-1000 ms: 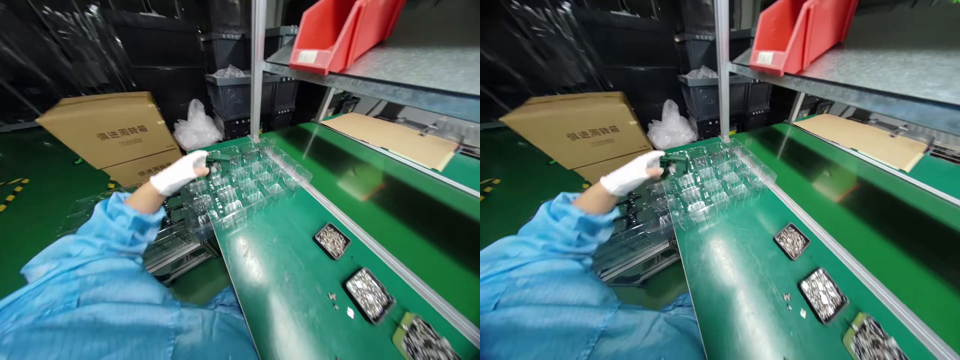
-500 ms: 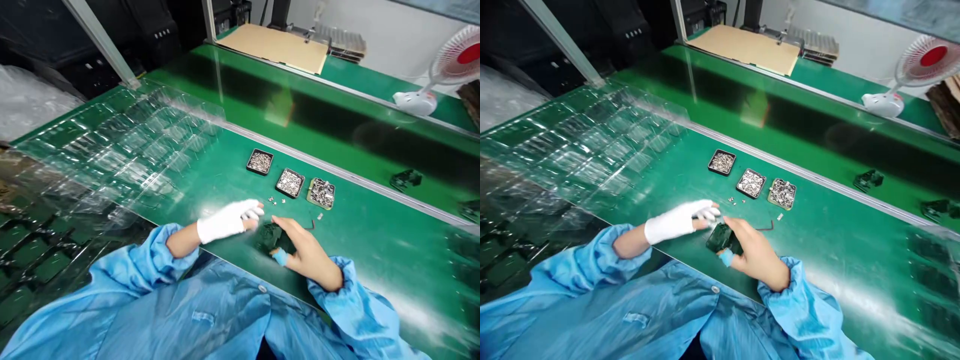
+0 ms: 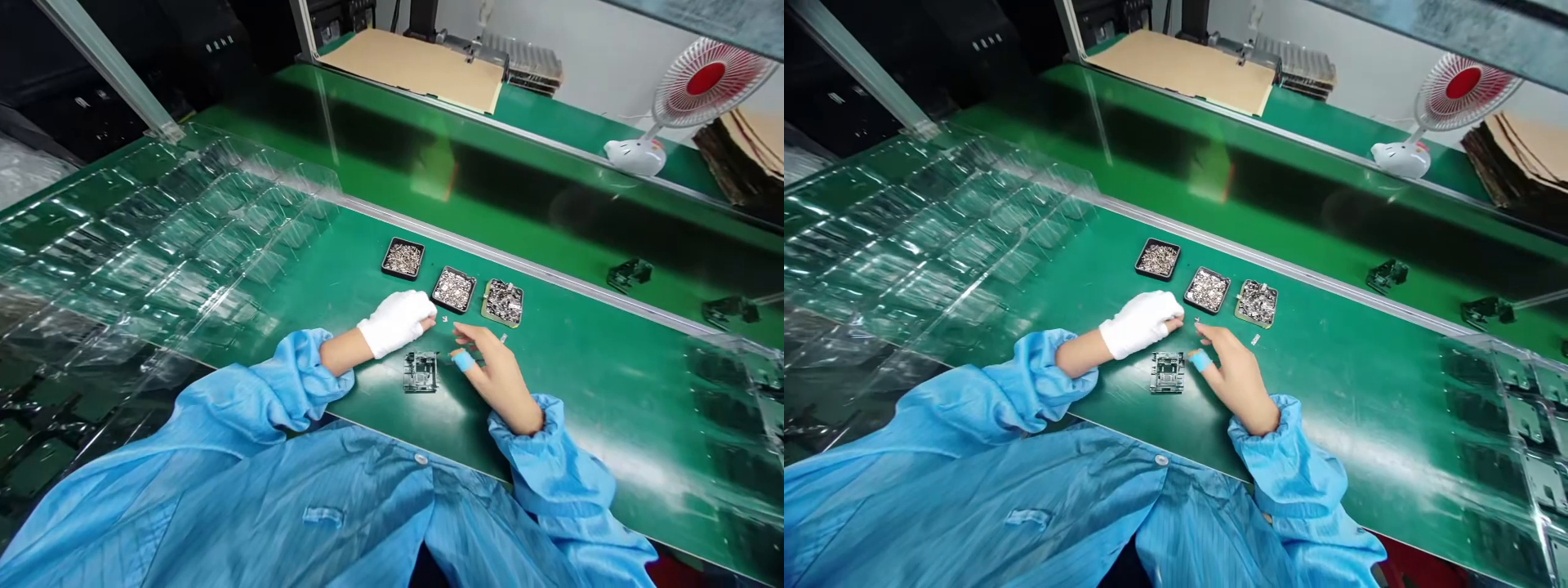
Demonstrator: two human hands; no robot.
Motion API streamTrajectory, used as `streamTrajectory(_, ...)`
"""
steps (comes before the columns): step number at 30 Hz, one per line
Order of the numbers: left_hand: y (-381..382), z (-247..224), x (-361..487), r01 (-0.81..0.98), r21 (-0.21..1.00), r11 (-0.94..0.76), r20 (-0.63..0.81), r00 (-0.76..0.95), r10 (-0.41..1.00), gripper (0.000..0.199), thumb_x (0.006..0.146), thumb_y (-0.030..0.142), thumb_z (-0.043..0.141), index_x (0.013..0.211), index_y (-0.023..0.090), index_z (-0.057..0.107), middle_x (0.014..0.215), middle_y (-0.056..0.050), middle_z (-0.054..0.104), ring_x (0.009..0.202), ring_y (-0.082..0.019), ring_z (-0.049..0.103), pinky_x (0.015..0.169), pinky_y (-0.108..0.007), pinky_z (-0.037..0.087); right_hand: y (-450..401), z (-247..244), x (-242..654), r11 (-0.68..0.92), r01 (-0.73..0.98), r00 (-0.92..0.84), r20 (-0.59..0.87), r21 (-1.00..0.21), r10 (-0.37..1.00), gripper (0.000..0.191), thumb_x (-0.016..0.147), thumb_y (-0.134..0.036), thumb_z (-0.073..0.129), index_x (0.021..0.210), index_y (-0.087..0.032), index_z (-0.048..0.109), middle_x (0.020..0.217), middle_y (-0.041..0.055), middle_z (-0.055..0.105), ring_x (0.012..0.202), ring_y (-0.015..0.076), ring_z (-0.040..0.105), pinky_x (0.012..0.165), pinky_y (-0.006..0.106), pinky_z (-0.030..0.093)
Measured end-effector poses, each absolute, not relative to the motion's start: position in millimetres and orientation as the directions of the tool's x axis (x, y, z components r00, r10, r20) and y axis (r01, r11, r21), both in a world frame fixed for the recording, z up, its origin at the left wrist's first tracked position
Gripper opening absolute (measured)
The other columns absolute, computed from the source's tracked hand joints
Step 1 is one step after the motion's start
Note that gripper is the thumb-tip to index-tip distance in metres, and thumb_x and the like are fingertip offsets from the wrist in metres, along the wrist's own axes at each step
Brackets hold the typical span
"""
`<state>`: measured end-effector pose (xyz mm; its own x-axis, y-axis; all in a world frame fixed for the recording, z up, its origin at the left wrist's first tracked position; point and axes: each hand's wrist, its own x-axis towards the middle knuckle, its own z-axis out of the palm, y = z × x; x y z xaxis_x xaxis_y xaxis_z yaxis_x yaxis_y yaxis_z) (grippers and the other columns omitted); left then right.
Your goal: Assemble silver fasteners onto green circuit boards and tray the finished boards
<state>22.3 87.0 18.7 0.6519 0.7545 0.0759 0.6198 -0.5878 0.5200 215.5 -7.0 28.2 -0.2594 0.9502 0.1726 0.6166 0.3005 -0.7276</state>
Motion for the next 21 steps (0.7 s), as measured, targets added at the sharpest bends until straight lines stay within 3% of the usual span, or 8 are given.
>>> streamTrajectory(2, 74, 31, 14, 0.417, 0.836, -0.356, 0.073, 0.559, 0.826, 0.018, 0.084, 0.030, 0.053, 0.076, 0.015, 0.060, 0.071, -0.003, 0.062, 0.065, -0.015, 0.057, 0.061, -0.026, 0.044, -8, 27, 208, 0.214, 0.454, -0.159, 0.158, -0.865, 0.975, 0.031, 0.094, -0.038, 0.050, 0.121, -0.025, 0.054, 0.109, 0.0081, 0.065, 0.095, 0.0214, 0.065, 0.085, 0.040, 0.054)
streamTrajectory(4, 56, 40, 9, 0.138, 0.987, -0.083, -0.007, 0.550, 0.835, 0.026, 0.083, 0.041, 0.054, 0.079, 0.016, 0.057, 0.067, -0.001, 0.061, 0.056, -0.010, 0.053, 0.053, -0.022, 0.041, -11, 29, 196, 0.135, 0.227, -0.116, 0.111, -0.964, 0.987, 0.027, 0.090, -0.040, 0.056, 0.112, -0.024, 0.057, 0.100, 0.0061, 0.067, 0.089, 0.0192, 0.065, 0.078, 0.035, 0.055)
streamTrajectory(6, 39, 44, 8, -0.032, 0.990, 0.134, -0.090, 0.592, 0.801, 0.033, 0.078, 0.048, 0.060, 0.077, 0.016, 0.054, 0.064, 0.000, 0.060, 0.050, -0.008, 0.049, 0.045, -0.019, 0.036, -13, 31, 184, 0.069, 0.051, -0.129, 0.062, -0.996, 0.990, 0.024, 0.086, -0.043, 0.062, 0.100, -0.023, 0.059, 0.087, 0.0031, 0.066, 0.078, 0.0169, 0.064, 0.070, 0.031, 0.054)
streamTrajectory(9, 23, 42, 9, -0.112, 0.959, 0.260, -0.140, 0.612, 0.779, 0.037, 0.073, 0.050, 0.067, 0.075, 0.016, 0.053, 0.062, 0.001, 0.059, 0.049, -0.008, 0.047, 0.043, -0.018, 0.032, -15, 34, 174, 0.012, -0.039, -0.142, 0.017, -0.999, 0.990, 0.027, 0.080, -0.047, 0.068, 0.085, -0.022, 0.059, 0.074, -0.0003, 0.060, 0.065, 0.0140, 0.059, 0.062, 0.028, 0.051)
streamTrajectory(15, 19, 39, 7, -0.089, 0.980, 0.176, -0.083, 0.625, 0.776, 0.033, 0.078, 0.048, 0.063, 0.077, 0.016, 0.055, 0.064, 0.001, 0.059, 0.055, -0.009, 0.051, 0.053, -0.021, 0.041, -18, 35, 175, 0.077, 0.038, -0.170, 0.069, -0.996, 0.983, 0.022, 0.083, -0.043, 0.065, 0.079, -0.022, 0.059, 0.078, 0.0005, 0.058, 0.066, 0.0138, 0.056, 0.061, 0.027, 0.048)
streamTrajectory(18, 16, 38, -1, 0.081, 0.997, -0.018, -0.032, 0.574, 0.818, 0.023, 0.083, 0.040, 0.056, 0.081, 0.017, 0.057, 0.068, 0.001, 0.059, 0.061, -0.011, 0.055, 0.059, -0.024, 0.046, -20, 37, 181, 0.161, 0.156, -0.246, 0.120, -0.975, 0.962, 0.013, 0.087, -0.033, 0.060, 0.082, -0.022, 0.059, 0.080, 0.0011, 0.058, 0.069, 0.0141, 0.056, 0.062, 0.027, 0.047)
streamTrajectory(21, 8, 30, -12, 0.284, 0.914, -0.291, 0.155, 0.419, 0.895, 0.026, 0.082, 0.040, 0.056, 0.096, 0.018, 0.058, 0.081, -0.002, 0.063, 0.073, -0.016, 0.061, 0.072, -0.030, 0.051, -20, 40, 191, 0.272, 0.348, -0.226, 0.201, -0.897, 0.953, 0.009, 0.088, -0.026, 0.057, 0.081, -0.021, 0.059, 0.078, 0.0013, 0.059, 0.072, 0.0155, 0.056, 0.068, 0.029, 0.046)
